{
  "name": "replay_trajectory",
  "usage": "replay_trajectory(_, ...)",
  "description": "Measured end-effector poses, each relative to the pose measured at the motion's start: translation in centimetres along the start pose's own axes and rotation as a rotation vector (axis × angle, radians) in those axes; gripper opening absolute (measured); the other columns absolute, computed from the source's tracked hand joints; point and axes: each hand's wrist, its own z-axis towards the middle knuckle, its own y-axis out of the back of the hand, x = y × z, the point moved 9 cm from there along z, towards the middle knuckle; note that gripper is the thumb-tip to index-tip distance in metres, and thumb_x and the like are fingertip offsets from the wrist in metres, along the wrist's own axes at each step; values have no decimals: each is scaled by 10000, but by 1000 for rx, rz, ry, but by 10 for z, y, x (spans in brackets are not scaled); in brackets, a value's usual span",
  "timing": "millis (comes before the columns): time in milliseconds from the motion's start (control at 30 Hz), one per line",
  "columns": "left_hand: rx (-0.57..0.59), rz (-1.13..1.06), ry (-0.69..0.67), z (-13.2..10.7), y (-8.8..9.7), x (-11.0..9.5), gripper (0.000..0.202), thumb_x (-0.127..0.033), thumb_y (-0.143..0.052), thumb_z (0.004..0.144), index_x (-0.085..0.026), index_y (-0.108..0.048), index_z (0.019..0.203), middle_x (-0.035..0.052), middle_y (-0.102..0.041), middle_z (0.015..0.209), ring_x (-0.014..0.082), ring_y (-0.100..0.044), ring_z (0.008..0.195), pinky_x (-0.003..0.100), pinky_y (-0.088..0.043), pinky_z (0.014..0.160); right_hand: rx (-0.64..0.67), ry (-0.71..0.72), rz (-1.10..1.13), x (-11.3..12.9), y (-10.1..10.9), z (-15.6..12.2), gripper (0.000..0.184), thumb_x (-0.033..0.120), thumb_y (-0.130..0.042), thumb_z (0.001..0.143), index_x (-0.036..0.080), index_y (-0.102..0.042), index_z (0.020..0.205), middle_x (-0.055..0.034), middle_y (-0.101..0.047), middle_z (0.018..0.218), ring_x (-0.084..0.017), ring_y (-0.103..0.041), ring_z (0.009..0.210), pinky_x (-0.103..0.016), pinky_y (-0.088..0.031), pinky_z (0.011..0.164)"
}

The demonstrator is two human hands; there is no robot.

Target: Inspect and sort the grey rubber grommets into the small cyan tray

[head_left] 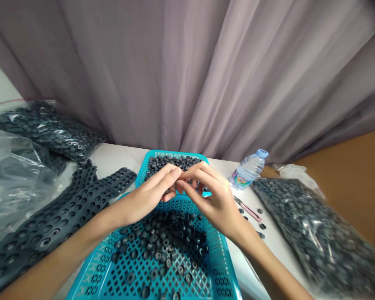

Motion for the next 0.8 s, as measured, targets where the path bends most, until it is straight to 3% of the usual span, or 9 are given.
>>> replay_trajectory(200, -80, 50, -9, 5, 13, -5, 309, -501, -493, 1072, -230, -607, 1168, -28, -534, 828, 169, -489, 780, 310, -403, 750, 16, 71, -7, 2, 8, 2, 114, 166, -624, 1055, 221, -694, 1126, -64, -725, 1069, -202, -688, 971, -362, -568, 872)
replay_trajectory(333, -110, 55, -31, 5, 16, -8, 267, -478, -557, 1046, -222, -633, 1056, -45, -488, 768, 164, -485, 757, 299, -388, 729, 11, 56, 28, 0, 7, 1, 116, 185, -631, 1050, 237, -695, 1131, -67, -735, 1097, -218, -703, 1007, -378, -596, 890)
replay_trajectory(500, -123, -7, -12, 5, 19, -8, 236, -455, -623, 1012, -229, -651, 1075, -20, -603, 881, 165, -540, 820, 295, -402, 767, -36, -39, 68, -10, 8, 1, 197, 239, -689, 1022, 243, -662, 1217, -64, -733, 1178, -212, -719, 1008, -372, -610, 901)
replay_trajectory(800, -128, -10, 0, 7, 19, -7, 198, -402, -643, 992, -214, -662, 1050, -7, -637, 887, 170, -560, 821, 297, -408, 760, -14, 16, 33, -5, 8, 3, 150, 216, -675, 1030, 232, -717, 1173, -61, -721, 1086, -208, -684, 995, -361, -585, 879)
